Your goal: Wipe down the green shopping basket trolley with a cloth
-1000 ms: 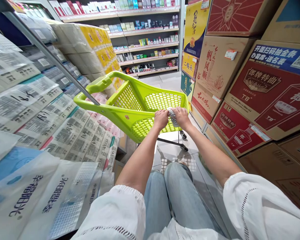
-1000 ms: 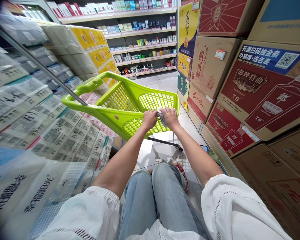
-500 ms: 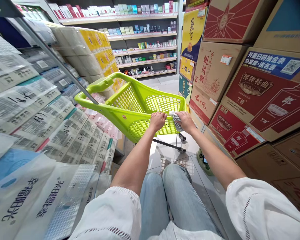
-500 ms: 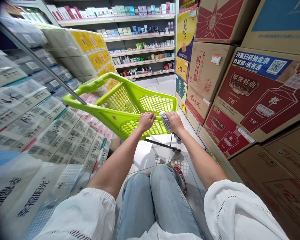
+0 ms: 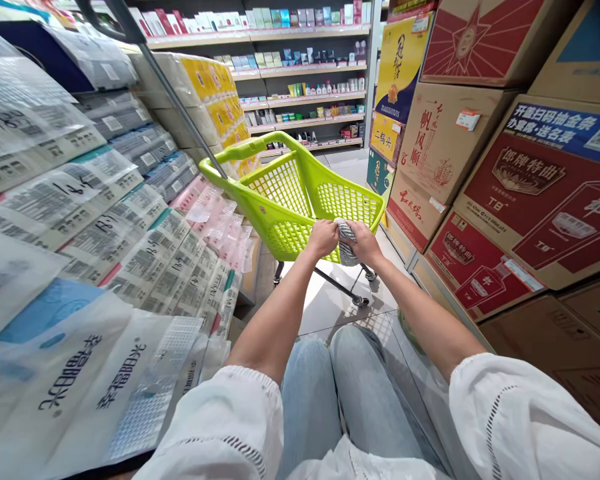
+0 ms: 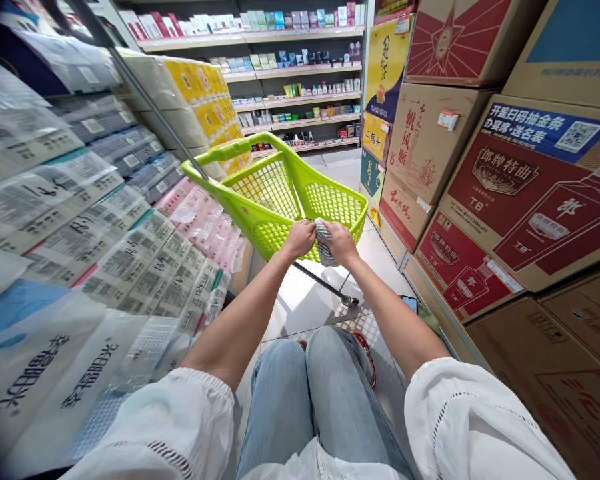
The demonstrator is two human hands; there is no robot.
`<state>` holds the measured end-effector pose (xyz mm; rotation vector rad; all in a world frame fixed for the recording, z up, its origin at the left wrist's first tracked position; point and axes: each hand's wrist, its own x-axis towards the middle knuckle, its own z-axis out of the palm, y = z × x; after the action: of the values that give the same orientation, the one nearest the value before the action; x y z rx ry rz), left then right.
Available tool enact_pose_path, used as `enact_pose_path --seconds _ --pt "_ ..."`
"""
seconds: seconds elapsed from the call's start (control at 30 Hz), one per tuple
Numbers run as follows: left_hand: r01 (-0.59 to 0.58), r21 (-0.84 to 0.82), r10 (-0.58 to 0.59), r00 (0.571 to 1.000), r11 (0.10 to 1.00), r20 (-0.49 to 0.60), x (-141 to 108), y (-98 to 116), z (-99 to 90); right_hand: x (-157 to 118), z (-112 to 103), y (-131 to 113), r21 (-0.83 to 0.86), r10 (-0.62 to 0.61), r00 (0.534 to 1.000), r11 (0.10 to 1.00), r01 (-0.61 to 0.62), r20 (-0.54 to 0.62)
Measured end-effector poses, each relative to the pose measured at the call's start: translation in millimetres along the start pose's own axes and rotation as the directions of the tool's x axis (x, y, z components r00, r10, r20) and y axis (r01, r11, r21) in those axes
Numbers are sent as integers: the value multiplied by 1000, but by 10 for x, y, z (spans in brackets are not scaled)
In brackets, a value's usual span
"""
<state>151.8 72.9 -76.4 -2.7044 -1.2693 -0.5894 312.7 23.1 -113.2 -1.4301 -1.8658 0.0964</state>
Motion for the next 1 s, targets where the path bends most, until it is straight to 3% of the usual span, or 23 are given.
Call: enact_pose_path --seconds 0.13,0.3,0.4,0.53,0.83,1.0 --pt "20 -41 -21 1000 999 -19 -29 -26 28 80 16 87 104 -116 992 988 111 51" --pt "-22 -17 22 1000 1000 -9 -6 -94 42 128 -163 280 45 -243 950 970 239 195" --pt "-14 -33 13 1000 999 -14 26 -99 65 133 -318 475 13 -275 928 960 281 252" --pt "2 9 -2 1000 1000 1 45 -70 50 137 -373 639 20 -275 933 960 278 230" --pt "39 -26 -39 999 999 11 -33 150 96 -4 -42 198 -83 -185 978 978 194 98" --pt "9 -55 -7 1000 998 29 -199 14 18 67 -152 306 -27 -318 921 943 332 223"
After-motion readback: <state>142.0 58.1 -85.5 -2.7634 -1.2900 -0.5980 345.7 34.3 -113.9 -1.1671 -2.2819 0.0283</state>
